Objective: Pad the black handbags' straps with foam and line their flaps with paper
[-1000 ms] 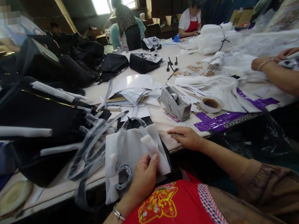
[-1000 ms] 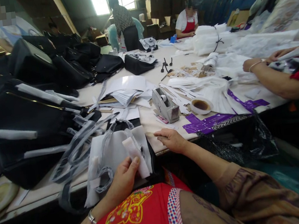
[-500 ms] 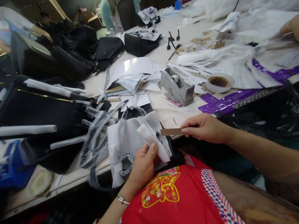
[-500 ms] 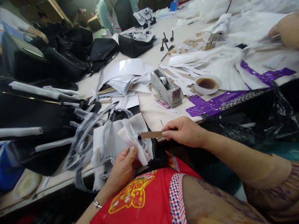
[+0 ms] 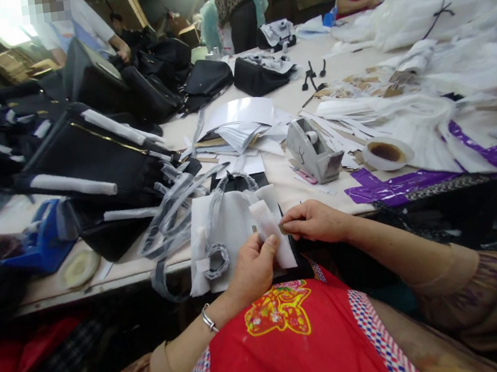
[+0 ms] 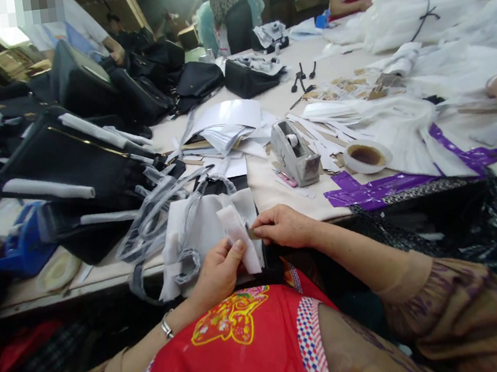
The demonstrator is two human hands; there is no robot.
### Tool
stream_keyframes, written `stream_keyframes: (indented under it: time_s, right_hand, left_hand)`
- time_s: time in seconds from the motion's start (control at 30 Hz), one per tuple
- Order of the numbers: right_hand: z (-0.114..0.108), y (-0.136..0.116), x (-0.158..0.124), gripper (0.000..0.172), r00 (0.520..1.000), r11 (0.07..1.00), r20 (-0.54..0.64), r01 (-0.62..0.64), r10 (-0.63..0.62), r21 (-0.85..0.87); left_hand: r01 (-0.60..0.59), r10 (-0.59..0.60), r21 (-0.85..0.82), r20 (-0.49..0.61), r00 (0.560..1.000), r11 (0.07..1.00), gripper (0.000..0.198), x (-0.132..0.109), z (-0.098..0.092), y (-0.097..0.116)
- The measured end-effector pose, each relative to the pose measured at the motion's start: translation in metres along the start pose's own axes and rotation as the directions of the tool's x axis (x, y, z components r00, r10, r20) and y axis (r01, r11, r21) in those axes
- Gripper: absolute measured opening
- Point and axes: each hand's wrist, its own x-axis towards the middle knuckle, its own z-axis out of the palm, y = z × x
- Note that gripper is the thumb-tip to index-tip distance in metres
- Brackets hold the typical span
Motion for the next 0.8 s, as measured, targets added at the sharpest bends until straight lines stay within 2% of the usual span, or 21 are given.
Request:
stream_keyframes:
  time_s: [0.13, 0.27, 0.37, 0.43, 0.5, 0.67, 0.8]
  right_hand:
    - [0.004, -0.002, 0.004, 0.04, 0.986, 0.987, 0.165, -0.023, -0.003, 0.157]
    - [0.01, -0.011, -0.001, 0.046, 0.974, 0.918, 0.225, -0.113, 0.027, 0.379]
    - [0.031, -0.017, -0.004, 0.039, 0.98, 0.846, 0.122, -0.196, 0.156, 0.496]
    - [0.047, -0.017, -0.006, 0.033, 0.976, 0.792, 0.017, -0.186, 0.217, 0.582]
    - [0.058, -0.016, -0.007, 0.029, 0.972, 0.761, -0.037, -0.156, 0.23, 0.63]
    - [0.065, -0.012, -0.009, 0.024, 0.975, 0.743, -0.074, -0.11, 0.21, 0.661]
    - [0.066, -0.015, -0.01, 0.024, 0.981, 0.732, -0.058, -0.098, 0.184, 0.675]
  left_hand:
    - [-0.104, 0.107, 0.138, -0.019, 0.994, 0.985, 0.033, -0.003, 0.002, 0.009]
    - [-0.131, 0.151, 0.202, -0.084, 0.985, 0.971, 0.024, -0.006, 0.001, 0.016]
    - [-0.181, 0.205, 0.236, -0.083, 0.975, 0.955, 0.026, -0.007, -0.001, 0.015]
    - [-0.196, 0.224, 0.262, -0.079, 0.971, 0.945, 0.029, -0.006, -0.002, 0.013]
    - [-0.178, 0.2, 0.25, -0.063, 0.978, 0.952, 0.031, -0.006, -0.002, 0.011]
    - [-0.018, 0.018, 0.006, -0.018, 1.0, 1.0, 0.036, -0.005, -0.005, 0.004]
    - [-0.01, 0.004, -0.124, -0.046, 0.999, 0.992, 0.04, -0.005, -0.009, -0.002]
